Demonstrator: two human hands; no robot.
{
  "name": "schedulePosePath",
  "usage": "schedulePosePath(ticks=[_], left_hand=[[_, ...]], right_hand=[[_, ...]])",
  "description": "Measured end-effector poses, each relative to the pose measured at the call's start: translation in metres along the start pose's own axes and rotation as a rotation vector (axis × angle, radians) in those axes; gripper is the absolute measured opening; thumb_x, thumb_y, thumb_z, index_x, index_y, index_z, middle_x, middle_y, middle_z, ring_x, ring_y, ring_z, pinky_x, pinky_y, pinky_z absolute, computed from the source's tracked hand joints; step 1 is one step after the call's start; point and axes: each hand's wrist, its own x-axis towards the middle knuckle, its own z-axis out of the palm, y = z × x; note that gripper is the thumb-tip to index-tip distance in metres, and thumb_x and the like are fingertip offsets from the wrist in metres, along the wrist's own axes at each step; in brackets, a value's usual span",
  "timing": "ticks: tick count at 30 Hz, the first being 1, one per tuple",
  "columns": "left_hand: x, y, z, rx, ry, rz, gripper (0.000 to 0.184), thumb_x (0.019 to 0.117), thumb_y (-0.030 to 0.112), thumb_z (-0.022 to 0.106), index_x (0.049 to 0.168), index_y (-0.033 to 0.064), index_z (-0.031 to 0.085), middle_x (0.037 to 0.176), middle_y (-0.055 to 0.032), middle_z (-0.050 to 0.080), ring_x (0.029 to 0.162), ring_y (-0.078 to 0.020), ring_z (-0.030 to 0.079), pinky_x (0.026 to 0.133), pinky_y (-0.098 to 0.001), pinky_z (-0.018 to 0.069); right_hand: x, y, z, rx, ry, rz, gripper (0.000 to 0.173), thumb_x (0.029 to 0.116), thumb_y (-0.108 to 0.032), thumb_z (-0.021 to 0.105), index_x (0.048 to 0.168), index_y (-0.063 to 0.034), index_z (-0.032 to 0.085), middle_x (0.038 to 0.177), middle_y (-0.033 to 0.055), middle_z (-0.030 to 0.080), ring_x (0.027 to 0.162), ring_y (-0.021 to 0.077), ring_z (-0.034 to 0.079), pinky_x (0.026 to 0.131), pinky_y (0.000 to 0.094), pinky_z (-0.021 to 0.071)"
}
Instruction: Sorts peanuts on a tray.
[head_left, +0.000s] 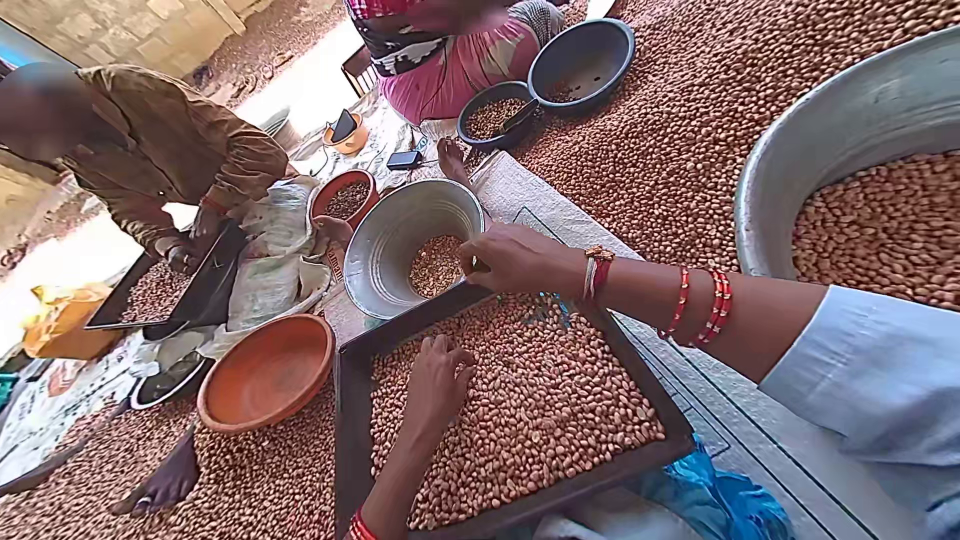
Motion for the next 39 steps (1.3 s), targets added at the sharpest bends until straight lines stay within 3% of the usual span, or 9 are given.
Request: schedulePosePath(ticks=[4, 9, 14, 20, 24, 27, 33, 36, 39], left_hand=[[0.004, -0.009, -0.009, -0.260, 0.011, 0.013, 0.021, 0.0948, 0.020, 0.070, 0.108, 0.0055, 0.077, 0.108, -0.0138, 0.072, 0.104, -0.0261, 0.068, 0.095, -0.0444, 0.0532], [0.003, -0.003, -0.009, -0.972, -0.063, 0.089, 0.023, 0.0867, 0.008, 0.043, 0.093, 0.0066, 0.064, 0.074, 0.0094, 0.058, 0.058, 0.0006, 0.052, 0.056, -0.0182, 0.0453], [0.005, 0.031, 0.010, -1.095, -0.504, 0.098, 0.030, 0.1019, 0.009, 0.040, 0.101, 0.0076, 0.070, 0.065, 0.0104, 0.053, 0.052, 0.0008, 0.044, 0.049, -0.0177, 0.0373], [0.036, -0.008, 0.006, -0.639, -0.024, -0.052, 0.031, 0.1045, 0.012, 0.051, 0.131, 0.0032, 0.063, 0.114, -0.0139, 0.070, 0.094, -0.0200, 0.066, 0.086, -0.0419, 0.0527], [0.018, -0.005, 0.004, -0.595, 0.002, -0.013, 0.019, 0.1010, 0.013, 0.060, 0.116, 0.0080, 0.070, 0.077, 0.0025, 0.061, 0.061, -0.0046, 0.049, 0.061, -0.0252, 0.0435], [0.005, 0.012, 0.000, -0.440, -0.064, 0.043, 0.021, 0.1011, 0.017, 0.060, 0.116, 0.0101, 0.073, 0.075, 0.0000, 0.062, 0.062, -0.0098, 0.051, 0.065, -0.0316, 0.0462], [-0.005, 0.046, 0.003, -0.367, -0.081, 0.288, 0.021, 0.0984, 0.013, 0.063, 0.113, 0.0098, 0.077, 0.091, -0.0082, 0.072, 0.074, -0.0161, 0.063, 0.073, -0.0344, 0.0539], [-0.003, 0.057, 0.008, -0.251, -0.117, 0.348, 0.021, 0.0990, 0.016, 0.064, 0.114, 0.0093, 0.077, 0.105, -0.0127, 0.074, 0.092, -0.0269, 0.070, 0.090, -0.0453, 0.0549], [0.002, 0.058, 0.001, -0.223, -0.186, 0.332, 0.019, 0.0987, 0.017, 0.064, 0.111, 0.0072, 0.075, 0.095, -0.0116, 0.072, 0.083, -0.0249, 0.067, 0.082, -0.0442, 0.0547]], right_hand=[[-0.010, -0.006, 0.009, -0.231, -0.612, 0.107, 0.019, 0.0951, -0.016, 0.072, 0.098, 0.0018, 0.071, 0.090, 0.0170, 0.067, 0.086, 0.0336, 0.066, 0.073, 0.0537, 0.0526], [-0.023, -0.021, 0.033, -0.284, -0.795, 0.061, 0.032, 0.0920, -0.019, 0.077, 0.098, 0.0102, 0.065, 0.099, 0.0258, 0.065, 0.094, 0.0428, 0.066, 0.076, 0.0604, 0.0510], [-0.029, -0.027, 0.048, -0.305, -0.829, 0.065, 0.029, 0.0946, -0.013, 0.072, 0.104, 0.0123, 0.063, 0.108, 0.0290, 0.064, 0.102, 0.0458, 0.064, 0.081, 0.0607, 0.0499], [-0.029, -0.025, 0.052, -0.309, -0.841, 0.047, 0.020, 0.0965, -0.004, 0.065, 0.107, 0.0130, 0.063, 0.110, 0.0298, 0.064, 0.105, 0.0464, 0.064, 0.083, 0.0603, 0.0499], [-0.027, -0.021, 0.049, -0.300, -0.864, 0.040, 0.020, 0.0976, -0.003, 0.064, 0.109, 0.0133, 0.063, 0.112, 0.0300, 0.064, 0.107, 0.0467, 0.064, 0.086, 0.0610, 0.0505], [-0.018, -0.018, 0.038, -0.274, -0.773, 0.034, 0.018, 0.0957, -0.002, 0.066, 0.105, 0.0123, 0.064, 0.108, 0.0288, 0.065, 0.104, 0.0458, 0.065, 0.084, 0.0609, 0.0513], [0.003, -0.003, -0.009, 0.037, 0.145, 0.001, 0.014, 0.1017, -0.019, 0.063, 0.110, -0.0091, 0.069, 0.086, 0.0086, 0.069, 0.080, 0.0277, 0.068, 0.069, 0.0501, 0.0536], [0.004, 0.011, -0.015, 0.043, 0.094, 0.065, 0.015, 0.1003, -0.017, 0.065, 0.110, -0.0086, 0.072, 0.091, 0.0099, 0.071, 0.086, 0.0284, 0.069, 0.075, 0.0514, 0.0536], [0.006, 0.022, -0.004, -0.055, -0.042, 0.068, 0.013, 0.0991, -0.017, 0.065, 0.103, -0.0069, 0.074, 0.090, 0.0119, 0.070, 0.091, 0.0315, 0.067, 0.081, 0.0554, 0.0510]])
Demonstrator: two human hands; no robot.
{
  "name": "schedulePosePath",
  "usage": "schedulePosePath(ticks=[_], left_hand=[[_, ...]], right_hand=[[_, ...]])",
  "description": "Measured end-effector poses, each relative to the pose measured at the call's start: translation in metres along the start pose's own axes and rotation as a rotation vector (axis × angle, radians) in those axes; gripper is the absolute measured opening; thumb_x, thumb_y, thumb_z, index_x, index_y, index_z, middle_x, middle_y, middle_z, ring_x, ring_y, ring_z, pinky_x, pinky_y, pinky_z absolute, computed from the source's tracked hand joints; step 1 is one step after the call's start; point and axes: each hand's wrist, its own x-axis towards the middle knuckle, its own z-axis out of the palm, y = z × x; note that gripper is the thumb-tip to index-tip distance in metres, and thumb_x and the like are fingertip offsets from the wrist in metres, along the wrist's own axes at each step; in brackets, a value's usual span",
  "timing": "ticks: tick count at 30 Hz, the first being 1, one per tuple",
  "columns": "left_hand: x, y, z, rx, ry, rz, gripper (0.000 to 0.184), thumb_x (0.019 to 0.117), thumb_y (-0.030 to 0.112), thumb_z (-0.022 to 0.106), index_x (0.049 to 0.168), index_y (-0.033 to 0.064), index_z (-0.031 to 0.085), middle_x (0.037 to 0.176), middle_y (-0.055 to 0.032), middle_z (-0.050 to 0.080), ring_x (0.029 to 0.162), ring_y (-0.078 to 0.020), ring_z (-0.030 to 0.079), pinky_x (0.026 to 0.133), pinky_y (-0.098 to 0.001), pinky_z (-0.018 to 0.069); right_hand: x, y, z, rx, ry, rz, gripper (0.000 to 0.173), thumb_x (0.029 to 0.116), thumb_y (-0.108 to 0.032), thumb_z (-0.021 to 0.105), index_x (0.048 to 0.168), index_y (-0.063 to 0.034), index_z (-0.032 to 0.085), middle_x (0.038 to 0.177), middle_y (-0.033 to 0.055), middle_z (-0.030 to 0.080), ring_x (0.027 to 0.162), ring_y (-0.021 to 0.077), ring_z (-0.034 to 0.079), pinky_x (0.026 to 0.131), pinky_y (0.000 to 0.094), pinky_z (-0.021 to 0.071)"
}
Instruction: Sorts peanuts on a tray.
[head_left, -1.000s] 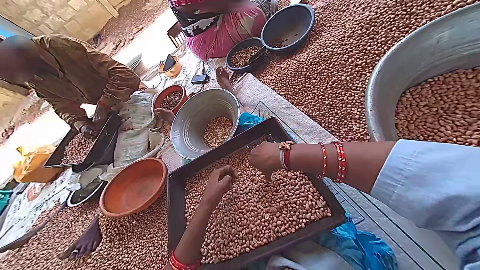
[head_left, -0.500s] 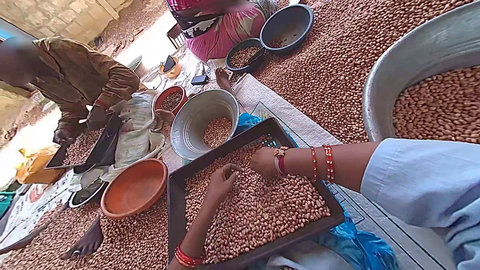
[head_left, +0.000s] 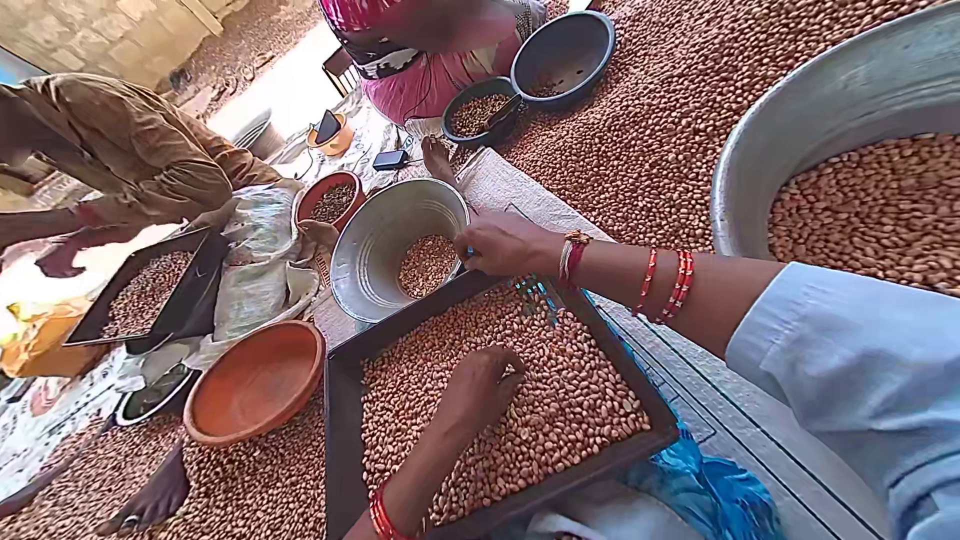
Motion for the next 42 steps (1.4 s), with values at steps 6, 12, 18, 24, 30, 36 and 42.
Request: schedulePosePath(ticks=[6, 12, 18, 24, 30, 36, 42], left_hand=[[-0.011, -0.043, -0.066, 0.188, 0.780, -0.082, 0.027, 0.0963, 0.013, 0.065, 0.120, 0.0028, 0.071, 0.118, -0.0216, 0.068, 0.109, -0.0358, 0.067, 0.094, -0.0515, 0.0536], [-0.018, -0.014, -0.045, 0.139, 0.469, 0.012, 0.036, 0.1011, 0.007, 0.051, 0.134, 0.0033, 0.065, 0.128, -0.0197, 0.066, 0.114, -0.0347, 0.067, 0.096, -0.0501, 0.0551], [-0.040, 0.006, -0.054, 0.350, -0.025, -0.126, 0.032, 0.1068, 0.013, 0.050, 0.133, 0.0103, 0.068, 0.120, -0.0170, 0.072, 0.103, -0.0372, 0.072, 0.088, -0.0572, 0.0551], [-0.050, -0.004, -0.078, 0.524, 0.245, -0.068, 0.032, 0.0999, -0.002, 0.053, 0.126, 0.0039, 0.071, 0.105, -0.0192, 0.072, 0.091, -0.0394, 0.072, 0.076, -0.0564, 0.0572], [-0.014, 0.071, -0.005, 0.183, 0.002, 0.261, 0.047, 0.0949, -0.007, 0.052, 0.138, 0.0064, 0.064, 0.124, -0.0173, 0.068, 0.099, -0.0336, 0.072, 0.078, -0.0490, 0.0595], [0.030, 0.073, 0.019, 0.183, -0.140, 0.044, 0.049, 0.0985, -0.002, 0.049, 0.146, 0.0089, 0.055, 0.139, -0.0186, 0.058, 0.111, -0.0349, 0.068, 0.088, -0.0496, 0.0580], [0.024, -0.014, -0.025, 0.246, 0.071, -0.422, 0.053, 0.1063, 0.019, 0.052, 0.158, 0.0114, 0.040, 0.147, -0.0253, 0.049, 0.113, -0.0429, 0.066, 0.095, -0.0562, 0.0542]], right_hand=[[-0.004, -0.007, -0.001, -0.035, -0.079, 0.008, 0.014, 0.0991, -0.020, 0.067, 0.103, -0.0078, 0.073, 0.090, 0.0100, 0.070, 0.093, 0.0286, 0.066, 0.092, 0.0563, 0.0437], [0.000, 0.002, -0.003, -0.007, -0.079, 0.010, 0.014, 0.0983, -0.019, 0.067, 0.104, -0.0076, 0.074, 0.094, 0.0112, 0.070, 0.095, 0.0298, 0.066, 0.088, 0.0545, 0.0468], [-0.006, -0.003, 0.001, -0.035, -0.161, 0.041, 0.017, 0.0986, -0.021, 0.069, 0.106, -0.0060, 0.073, 0.097, 0.0127, 0.070, 0.098, 0.0297, 0.065, 0.096, 0.0559, 0.0419], [-0.002, 0.001, 0.004, -0.040, -0.185, 0.047, 0.018, 0.0980, -0.021, 0.070, 0.106, -0.0065, 0.074, 0.098, 0.0126, 0.070, 0.097, 0.0304, 0.066, 0.088, 0.0546, 0.0487], [0.000, 0.011, -0.004, -0.025, -0.192, 0.097, 0.020, 0.0982, -0.024, 0.070, 0.109, -0.0071, 0.073, 0.103, 0.0146, 0.069, 0.105, 0.0344, 0.064, 0.082, 0.0553, 0.0514], [-0.002, 0.009, -0.005, -0.050, -0.205, 0.103, 0.019, 0.0980, -0.024, 0.070, 0.108, -0.0089, 0.074, 0.096, 0.0123, 0.069, 0.097, 0.0319, 0.065, 0.079, 0.0540, 0.0508], [-0.001, 0.006, -0.011, -0.038, -0.241, 0.064, 0.017, 0.0978, -0.025, 0.071, 0.103, -0.0088, 0.074, 0.087, 0.0085, 0.068, 0.077, 0.0245, 0.065, 0.065, 0.0453, 0.0527]])
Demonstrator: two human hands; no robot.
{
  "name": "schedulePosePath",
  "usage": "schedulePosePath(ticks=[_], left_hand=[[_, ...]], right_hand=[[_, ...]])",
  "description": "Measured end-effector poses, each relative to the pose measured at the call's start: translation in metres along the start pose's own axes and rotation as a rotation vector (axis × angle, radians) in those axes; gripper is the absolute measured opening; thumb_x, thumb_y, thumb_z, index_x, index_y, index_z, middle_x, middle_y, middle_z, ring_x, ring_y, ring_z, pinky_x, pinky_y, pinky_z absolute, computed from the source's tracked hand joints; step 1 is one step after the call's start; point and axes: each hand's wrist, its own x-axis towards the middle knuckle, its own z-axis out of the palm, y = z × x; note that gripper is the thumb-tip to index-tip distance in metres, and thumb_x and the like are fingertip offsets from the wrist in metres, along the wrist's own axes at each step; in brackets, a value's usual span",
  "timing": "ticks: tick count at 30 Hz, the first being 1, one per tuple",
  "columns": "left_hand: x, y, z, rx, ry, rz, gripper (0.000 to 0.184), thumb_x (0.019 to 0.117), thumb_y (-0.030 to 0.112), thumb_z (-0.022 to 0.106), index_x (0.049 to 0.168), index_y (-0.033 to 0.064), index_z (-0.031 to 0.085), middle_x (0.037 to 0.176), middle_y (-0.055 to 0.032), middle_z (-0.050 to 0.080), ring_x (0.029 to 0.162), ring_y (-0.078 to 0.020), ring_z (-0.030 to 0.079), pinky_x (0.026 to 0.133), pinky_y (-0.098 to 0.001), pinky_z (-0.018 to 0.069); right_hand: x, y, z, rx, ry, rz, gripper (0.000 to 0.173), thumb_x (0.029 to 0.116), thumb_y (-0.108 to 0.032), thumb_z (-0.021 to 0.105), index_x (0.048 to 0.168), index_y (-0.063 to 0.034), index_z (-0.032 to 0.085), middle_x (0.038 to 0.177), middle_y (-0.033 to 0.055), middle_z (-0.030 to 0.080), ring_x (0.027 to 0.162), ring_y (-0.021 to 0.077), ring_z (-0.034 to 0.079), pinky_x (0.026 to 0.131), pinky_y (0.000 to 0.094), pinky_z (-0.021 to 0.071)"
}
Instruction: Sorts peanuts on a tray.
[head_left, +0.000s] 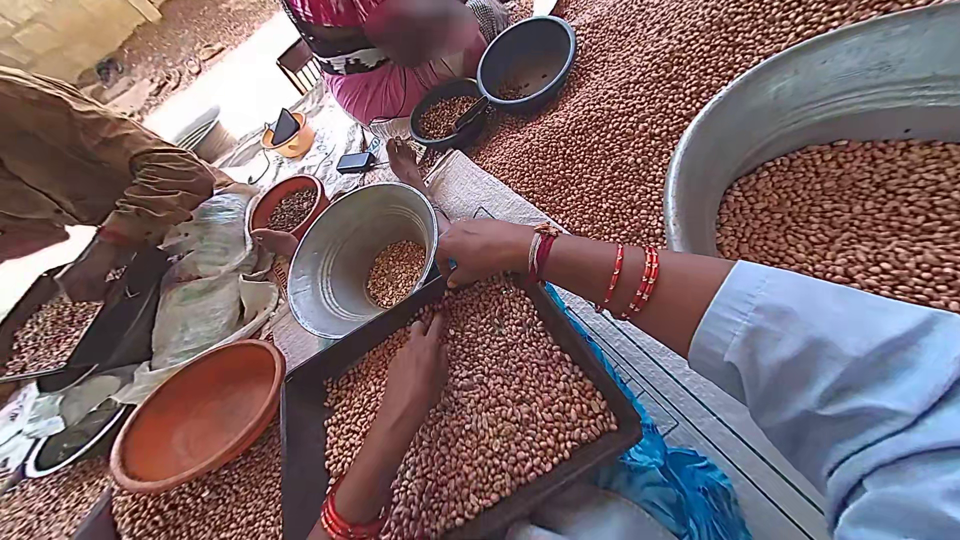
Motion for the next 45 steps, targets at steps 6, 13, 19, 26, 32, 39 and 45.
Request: schedulePosePath(ticks=[6, 13, 19, 26, 32, 39, 45], left_hand=[[-0.008, -0.002, 0.003, -0.185, 0.301, 0.300, 0.028, 0.0973, 0.015, 0.067, 0.124, 0.0082, 0.071, 0.118, -0.0178, 0.068, 0.097, -0.0330, 0.070, 0.084, -0.0499, 0.0568], [0.013, 0.063, 0.021, -0.227, 0.320, 0.547, 0.021, 0.1005, 0.010, 0.059, 0.111, 0.0046, 0.075, 0.110, -0.0170, 0.073, 0.105, -0.0329, 0.071, 0.091, -0.0467, 0.0567], [0.028, 0.071, 0.026, -0.236, 0.276, 0.507, 0.024, 0.1019, 0.018, 0.059, 0.114, 0.0045, 0.074, 0.117, -0.0171, 0.072, 0.111, -0.0311, 0.069, 0.094, -0.0449, 0.0557], [0.038, 0.063, 0.013, -0.815, 0.080, 0.357, 0.034, 0.0923, 0.007, 0.054, 0.125, -0.0003, 0.061, 0.092, -0.0040, 0.064, 0.070, -0.0073, 0.058, 0.065, -0.0248, 0.0499], [0.029, 0.096, 0.023, -0.128, 0.211, 0.444, 0.027, 0.1045, 0.009, 0.050, 0.118, -0.0021, 0.070, 0.116, -0.0218, 0.070, 0.105, -0.0374, 0.070, 0.091, -0.0505, 0.0557], [0.024, 0.109, 0.018, -0.037, 0.142, 0.328, 0.031, 0.1043, 0.012, 0.051, 0.128, -0.0033, 0.064, 0.125, -0.0220, 0.067, 0.110, -0.0369, 0.069, 0.091, -0.0494, 0.0558], [0.024, 0.080, -0.009, -0.177, 0.092, 0.284, 0.032, 0.1045, 0.019, 0.052, 0.126, 0.0016, 0.067, 0.124, -0.0197, 0.068, 0.115, -0.0342, 0.067, 0.099, -0.0511, 0.0513]], right_hand=[[-0.002, -0.005, -0.001, -0.148, -0.097, 0.028, 0.008, 0.0950, -0.012, 0.068, 0.093, -0.0054, 0.071, 0.094, 0.0119, 0.067, 0.092, 0.0314, 0.065, 0.072, 0.0536, 0.0513], [-0.015, -0.009, 0.000, -0.238, -0.164, 0.171, 0.012, 0.0985, -0.004, 0.061, 0.103, 0.0057, 0.066, 0.103, 0.0216, 0.067, 0.099, 0.0394, 0.067, 0.078, 0.0567, 0.0530], [-0.012, -0.003, -0.005, -0.235, -0.195, 0.199, 0.011, 0.0949, -0.005, 0.066, 0.100, 0.0048, 0.065, 0.104, 0.0218, 0.066, 0.099, 0.0395, 0.066, 0.076, 0.0570, 0.0531], [-0.008, -0.002, -0.009, -0.223, -0.146, 0.199, 0.019, 0.0963, -0.013, 0.069, 0.101, 0.0052, 0.066, 0.103, 0.0224, 0.065, 0.098, 0.0407, 0.066, 0.075, 0.0590, 0.0520], [-0.010, 0.000, -0.014, -0.212, -0.132, 0.213, 0.018, 0.0972, -0.013, 0.068, 0.103, 0.0039, 0.067, 0.109, 0.0216, 0.066, 0.102, 0.0396, 0.066, 0.078, 0.0583, 0.0521], [-0.008, 0.000, -0.011, -0.222, -0.165, 0.212, 0.019, 0.0978, -0.015, 0.068, 0.101, 0.0037, 0.067, 0.116, 0.0230, 0.063, 0.102, 0.0401, 0.066, 0.079, 0.0580, 0.0528], [-0.009, 0.002, -0.013, -0.197, -0.158, 0.215, 0.017, 0.0977, -0.015, 0.068, 0.096, 0.0017, 0.068, 0.108, 0.0208, 0.066, 0.099, 0.0386, 0.066, 0.078, 0.0581, 0.0521]])
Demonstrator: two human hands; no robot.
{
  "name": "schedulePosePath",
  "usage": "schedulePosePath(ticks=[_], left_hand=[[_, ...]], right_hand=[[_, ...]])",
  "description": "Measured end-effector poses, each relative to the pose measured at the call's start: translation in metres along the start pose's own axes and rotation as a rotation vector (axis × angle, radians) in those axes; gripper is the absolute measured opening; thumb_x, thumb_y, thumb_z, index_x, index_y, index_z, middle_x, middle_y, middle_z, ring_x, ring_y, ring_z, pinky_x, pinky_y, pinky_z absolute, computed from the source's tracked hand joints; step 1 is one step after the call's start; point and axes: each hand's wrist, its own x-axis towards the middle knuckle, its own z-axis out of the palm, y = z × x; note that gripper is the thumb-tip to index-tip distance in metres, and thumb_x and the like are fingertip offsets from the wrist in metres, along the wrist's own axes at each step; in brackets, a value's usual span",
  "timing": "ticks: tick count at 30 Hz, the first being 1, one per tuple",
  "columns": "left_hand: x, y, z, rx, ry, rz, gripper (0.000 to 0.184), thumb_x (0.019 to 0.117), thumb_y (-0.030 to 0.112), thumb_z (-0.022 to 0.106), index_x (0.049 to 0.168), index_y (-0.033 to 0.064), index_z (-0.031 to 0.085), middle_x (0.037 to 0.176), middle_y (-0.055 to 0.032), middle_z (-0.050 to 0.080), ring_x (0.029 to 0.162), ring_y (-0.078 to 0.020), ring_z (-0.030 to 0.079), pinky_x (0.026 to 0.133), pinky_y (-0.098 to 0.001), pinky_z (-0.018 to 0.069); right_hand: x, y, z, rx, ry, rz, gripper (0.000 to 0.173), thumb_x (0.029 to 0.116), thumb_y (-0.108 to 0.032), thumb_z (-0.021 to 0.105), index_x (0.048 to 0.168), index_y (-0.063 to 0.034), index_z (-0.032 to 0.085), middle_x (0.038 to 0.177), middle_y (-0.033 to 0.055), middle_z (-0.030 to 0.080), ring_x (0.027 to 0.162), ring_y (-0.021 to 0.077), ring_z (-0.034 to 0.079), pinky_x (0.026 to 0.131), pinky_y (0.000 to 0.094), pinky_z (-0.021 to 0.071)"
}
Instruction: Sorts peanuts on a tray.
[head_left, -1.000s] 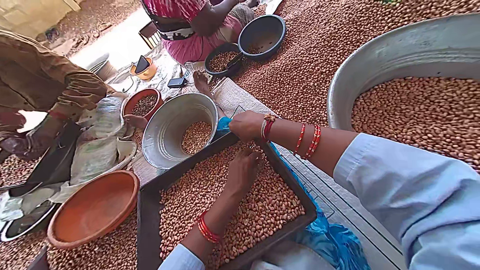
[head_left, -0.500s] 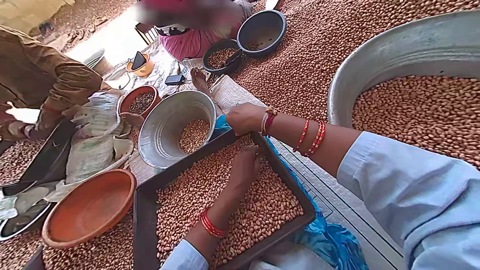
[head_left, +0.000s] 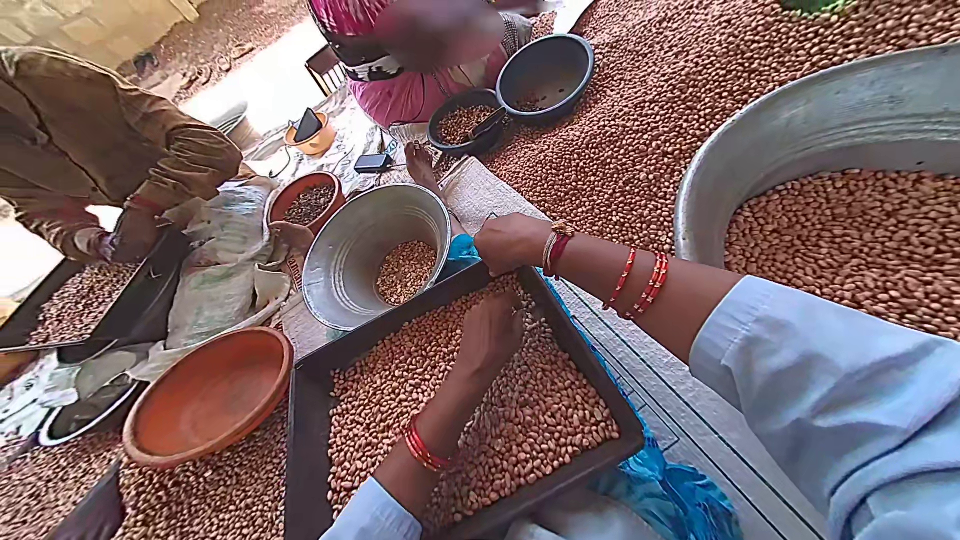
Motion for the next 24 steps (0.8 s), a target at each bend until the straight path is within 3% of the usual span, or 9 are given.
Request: schedulePosePath(ticks=[3, 5, 6, 10, 15, 20, 22, 24], left_hand=[[-0.013, -0.042, -0.029, 0.024, 0.517, 0.045, 0.021, 0.0981, 0.012, 0.061, 0.111, -0.0001, 0.073, 0.112, -0.0224, 0.068, 0.105, -0.0368, 0.067, 0.093, -0.0505, 0.0540], [-0.023, -0.069, -0.047, 0.093, 0.718, 0.050, 0.020, 0.0945, 0.007, 0.066, 0.113, 0.0013, 0.072, 0.126, -0.0283, 0.062, 0.123, -0.0465, 0.058, 0.105, -0.0571, 0.0465], [-0.028, -0.078, -0.050, 0.114, 0.733, 0.053, 0.020, 0.0926, 0.007, 0.068, 0.112, 0.0030, 0.073, 0.126, -0.0290, 0.061, 0.123, -0.0480, 0.056, 0.105, -0.0581, 0.0456], [-0.040, -0.092, -0.018, 0.085, 0.516, 0.081, 0.012, 0.0891, 0.008, 0.073, 0.099, 0.0078, 0.079, 0.111, -0.0237, 0.068, 0.113, -0.0455, 0.060, 0.097, -0.0574, 0.0482], [-0.036, -0.096, 0.017, 0.140, 0.376, 0.045, 0.015, 0.0901, 0.013, 0.074, 0.103, 0.0063, 0.079, 0.115, -0.0247, 0.068, 0.114, -0.0457, 0.061, 0.096, -0.0572, 0.0496], [-0.033, -0.096, 0.018, 0.131, 0.343, 0.024, 0.019, 0.0902, 0.012, 0.074, 0.101, -0.0030, 0.076, 0.108, -0.0261, 0.068, 0.111, -0.0449, 0.062, 0.096, -0.0553, 0.0504], [-0.035, -0.099, 0.010, -0.005, 0.277, -0.064, 0.023, 0.0930, 0.015, 0.072, 0.105, -0.0049, 0.074, 0.107, -0.0236, 0.069, 0.109, -0.0393, 0.065, 0.098, -0.0520, 0.0505], [-0.040, -0.110, -0.001, -0.263, 0.263, -0.150, 0.020, 0.0945, 0.012, 0.067, 0.107, -0.0031, 0.070, 0.099, -0.0150, 0.071, 0.092, -0.0244, 0.068, 0.086, -0.0426, 0.0538]], right_hand=[[0.002, -0.001, 0.002, -0.014, -0.001, -0.016, 0.017, 0.0978, -0.015, 0.067, 0.097, 0.0015, 0.068, 0.109, 0.0213, 0.065, 0.099, 0.0390, 0.066, 0.077, 0.0582, 0.0520], [0.004, -0.004, 0.006, -0.029, 0.016, -0.039, 0.014, 0.0977, -0.014, 0.067, 0.095, -0.0001, 0.068, 0.102, 0.0190, 0.066, 0.096, 0.0377, 0.066, 0.075, 0.0565, 0.0527], [0.005, -0.007, 0.008, -0.031, 0.027, -0.058, 0.013, 0.0981, -0.013, 0.065, 0.094, -0.0008, 0.068, 0.099, 0.0176, 0.066, 0.095, 0.0365, 0.066, 0.074, 0.0553, 0.0526], [0.008, -0.019, 0.026, -0.023, 0.044, -0.183, 0.014, 0.0988, -0.011, 0.062, 0.093, 0.0000, 0.069, 0.092, 0.0158, 0.067, 0.090, 0.0341, 0.066, 0.072, 0.0540, 0.0512], [0.007, -0.035, 0.040, 0.013, -0.025, -0.258, 0.014, 0.0995, -0.010, 0.062, 0.099, 0.0024, 0.067, 0.098, 0.0190, 0.066, 0.096, 0.0371, 0.066, 0.076, 0.0570, 0.0509], [0.007, -0.049, 0.051, 0.063, -0.048, -0.296, 0.020, 0.1021, -0.012, 0.059, 0.102, 0.0072, 0.065, 0.103, 0.0253, 0.065, 0.101, 0.0438, 0.065, 0.078, 0.0610, 0.0498], [0.012, -0.051, 0.060, 0.066, -0.034, -0.307, 0.020, 0.1021, -0.011, 0.059, 0.101, 0.0081, 0.065, 0.103, 0.0266, 0.065, 0.102, 0.0452, 0.065, 0.079, 0.0617, 0.0497], [0.017, -0.052, 0.070, 0.063, -0.010, -0.324, 0.019, 0.1010, -0.009, 0.060, 0.101, 0.0084, 0.065, 0.102, 0.0268, 0.066, 0.100, 0.0456, 0.065, 0.078, 0.0617, 0.0500]])
